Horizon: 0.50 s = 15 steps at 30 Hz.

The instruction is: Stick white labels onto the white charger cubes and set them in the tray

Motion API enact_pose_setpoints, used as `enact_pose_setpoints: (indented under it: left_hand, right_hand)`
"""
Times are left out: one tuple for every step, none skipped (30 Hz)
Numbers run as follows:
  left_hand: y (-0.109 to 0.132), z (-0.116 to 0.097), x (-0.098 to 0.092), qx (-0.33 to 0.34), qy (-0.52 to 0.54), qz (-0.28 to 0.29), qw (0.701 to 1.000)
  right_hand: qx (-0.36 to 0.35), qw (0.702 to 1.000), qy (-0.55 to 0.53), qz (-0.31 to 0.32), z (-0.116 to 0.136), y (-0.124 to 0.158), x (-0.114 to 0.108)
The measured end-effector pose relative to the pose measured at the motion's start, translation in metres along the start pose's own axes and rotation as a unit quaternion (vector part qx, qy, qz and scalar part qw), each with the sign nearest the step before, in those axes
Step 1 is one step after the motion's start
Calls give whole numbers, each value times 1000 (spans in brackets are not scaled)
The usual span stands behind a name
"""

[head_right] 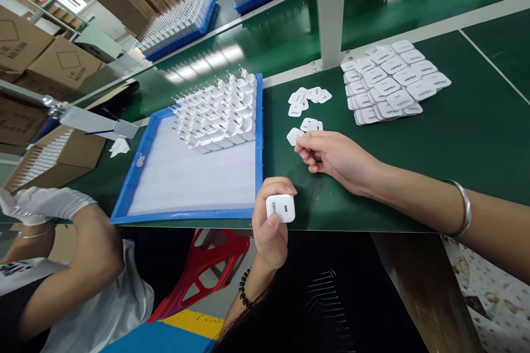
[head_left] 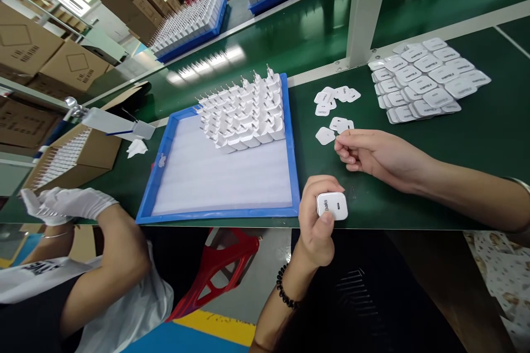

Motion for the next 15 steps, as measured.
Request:
enact_pose_setpoints:
  left_hand:
    - [0, 0, 0, -5, 10, -2, 1000]
    - [-1, -1, -1, -9, 16, -3, 1000]
    - [-1, -1, -1, -11, 16, -4, 1000]
    - [-2, -2, -1, -13, 13, -5, 1000]
    - [-3, -3, -1, -13, 7, -6, 1000]
    - [-4, -4, -1, -10, 4, -5, 1000]
    - [-5, -6, -1, -3, 5, -4, 1000]
    - [-6, -9, -1, 5, 11, -2, 1000]
    - [-8, -11, -1, 14, 19, 0, 1000]
    - [-9, -12, 0, 21, 27, 3, 999]
    - [-10, -14, 0, 26, 34, 8, 999]
    - [-10, -14, 1, 29, 40, 12, 999]
    - [-11, -14, 2, 27, 44, 16, 999]
    - [-11, -13, 2, 24, 47, 19, 998]
    - [-11, -12, 3, 19, 47, 20, 999]
  right_hand:
    - [1, 1000, -1, -1, 0, 0, 0]
    - [2, 1000, -1, -1, -1, 0, 0]
    - [3, 1000, -1, 1, -1, -1, 0]
    - [4, 1000, -2, 2, -1, -1, 0]
    - [5, 1000, -3, 3, -2, -1, 0]
    - [4, 1000, -5, 3, -2, -1, 0]
    - [3, 1000, -6, 2, -2, -2, 0]
    - [1, 1000, -5, 1, -2, -2, 0]
    - [-1, 1000, -3, 0, -1, -2, 0]
    - [-3, 1000, 1, -2, -1, -2, 0]
    - [-7, 1000, 6, -4, 0, -2, 0]
    - [-12, 1000, 11, -7, 1, -2, 0]
    - [-17, 1000, 16, -11, 2, -2, 0]
    - [-22, 999, 22, -15, 3, -2, 0]
    - [-26, 999, 28, -20, 4, -1, 0]
Point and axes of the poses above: each hand's wrist, its own y-axis away from the middle knuckle, its own x-axis out of the palm, z = x × y, the point moved 9 cm from there along -y, towards the middle knuckle, and after that the axes turned 4 degrees about -y, right-handed, at the moved point
